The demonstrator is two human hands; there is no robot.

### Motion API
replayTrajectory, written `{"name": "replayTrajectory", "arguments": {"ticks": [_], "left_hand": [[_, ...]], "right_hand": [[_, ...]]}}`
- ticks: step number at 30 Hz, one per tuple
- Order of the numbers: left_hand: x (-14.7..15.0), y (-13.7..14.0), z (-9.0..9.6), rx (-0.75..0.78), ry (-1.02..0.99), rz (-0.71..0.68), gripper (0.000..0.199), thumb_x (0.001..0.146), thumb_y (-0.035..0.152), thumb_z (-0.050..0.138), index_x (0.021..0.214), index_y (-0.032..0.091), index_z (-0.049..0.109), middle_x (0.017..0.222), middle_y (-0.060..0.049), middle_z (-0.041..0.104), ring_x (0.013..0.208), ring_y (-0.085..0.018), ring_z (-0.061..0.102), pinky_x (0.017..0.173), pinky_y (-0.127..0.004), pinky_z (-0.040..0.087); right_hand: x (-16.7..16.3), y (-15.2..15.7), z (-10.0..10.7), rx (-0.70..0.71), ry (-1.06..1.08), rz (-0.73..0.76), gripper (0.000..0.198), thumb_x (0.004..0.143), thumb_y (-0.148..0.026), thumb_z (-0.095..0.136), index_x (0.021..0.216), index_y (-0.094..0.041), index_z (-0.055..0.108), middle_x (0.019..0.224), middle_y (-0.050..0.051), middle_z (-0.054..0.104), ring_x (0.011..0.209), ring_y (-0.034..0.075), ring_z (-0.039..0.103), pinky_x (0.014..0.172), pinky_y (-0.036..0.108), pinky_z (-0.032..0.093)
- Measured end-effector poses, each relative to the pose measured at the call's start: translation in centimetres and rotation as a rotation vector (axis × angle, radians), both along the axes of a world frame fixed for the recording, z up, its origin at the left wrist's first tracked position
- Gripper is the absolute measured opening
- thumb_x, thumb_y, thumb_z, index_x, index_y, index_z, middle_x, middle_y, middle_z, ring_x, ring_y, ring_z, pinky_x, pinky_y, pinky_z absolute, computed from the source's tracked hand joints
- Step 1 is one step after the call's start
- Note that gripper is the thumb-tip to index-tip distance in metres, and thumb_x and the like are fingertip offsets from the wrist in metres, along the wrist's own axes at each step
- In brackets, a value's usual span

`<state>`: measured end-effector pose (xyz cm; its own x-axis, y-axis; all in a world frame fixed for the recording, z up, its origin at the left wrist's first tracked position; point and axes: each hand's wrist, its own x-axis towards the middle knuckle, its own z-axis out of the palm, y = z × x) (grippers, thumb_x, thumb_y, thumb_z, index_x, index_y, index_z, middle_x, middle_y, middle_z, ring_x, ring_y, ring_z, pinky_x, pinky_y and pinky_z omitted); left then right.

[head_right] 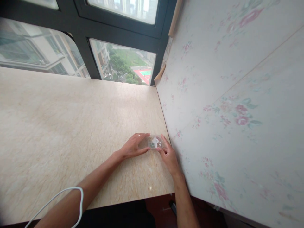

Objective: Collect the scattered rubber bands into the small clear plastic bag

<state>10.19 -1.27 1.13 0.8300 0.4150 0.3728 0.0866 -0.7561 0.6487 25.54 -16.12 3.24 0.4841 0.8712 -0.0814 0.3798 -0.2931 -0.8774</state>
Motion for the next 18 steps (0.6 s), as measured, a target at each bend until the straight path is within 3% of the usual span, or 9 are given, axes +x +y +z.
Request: {"name": "replayTrajectory", "arguments": {"ticks": [8,10,12,15,18], "left_hand": [[0.0,-0.1,0.0,-0.012,-0.007,0.028,0.058,0.077,0.044,0.063,0.127,0.019,0.046,0.116,-0.011,0.06,0.107,-0.027,0.055,0.091,-0.043,0.044],[0.0,0.0,0.0,-0.011,-0.022,0.026,0.059,0.077,0.044,0.063,0.128,0.02,0.046,0.116,-0.011,0.06,0.108,-0.027,0.055,0.092,-0.044,0.044],[0.0,0.0,-0.1,0.0,-0.034,0.009,0.057,0.077,0.042,0.063,0.127,0.021,0.048,0.119,-0.011,0.059,0.11,-0.026,0.054,0.093,-0.044,0.044],[0.0,0.0,-0.2,0.024,-0.031,-0.017,0.049,0.078,0.039,0.063,0.123,0.023,0.052,0.125,-0.01,0.056,0.113,-0.025,0.052,0.095,-0.043,0.043],[0.0,0.0,-0.3,0.03,-0.018,-0.019,0.047,0.079,0.038,0.062,0.122,0.023,0.054,0.128,-0.009,0.054,0.116,-0.025,0.05,0.096,-0.043,0.042]], "right_hand": [[0.1,0.2,0.0,-0.015,0.007,0.011,0.066,0.086,-0.042,0.053,0.145,-0.022,0.03,0.052,-0.007,0.045,0.043,0.012,0.04,0.043,0.023,0.033],[0.1,0.2,-0.2,-0.008,-0.001,0.007,0.066,0.085,-0.041,0.053,0.144,-0.022,0.031,0.065,-0.002,0.059,0.049,0.013,0.05,0.046,0.025,0.041],[0.3,0.2,-0.5,0.04,-0.025,0.008,0.06,0.084,-0.039,0.054,0.14,-0.024,0.039,0.098,0.006,0.067,0.072,0.018,0.061,0.059,0.028,0.049],[0.5,0.2,-1.0,0.113,-0.06,0.029,0.048,0.083,-0.037,0.056,0.13,-0.028,0.052,0.139,0.006,0.045,0.114,0.023,0.053,0.084,0.034,0.05],[0.7,0.3,-1.1,0.113,-0.052,0.042,0.046,0.084,-0.034,0.055,0.13,-0.028,0.052,0.145,0.003,0.037,0.128,0.023,0.041,0.097,0.038,0.044]]}}
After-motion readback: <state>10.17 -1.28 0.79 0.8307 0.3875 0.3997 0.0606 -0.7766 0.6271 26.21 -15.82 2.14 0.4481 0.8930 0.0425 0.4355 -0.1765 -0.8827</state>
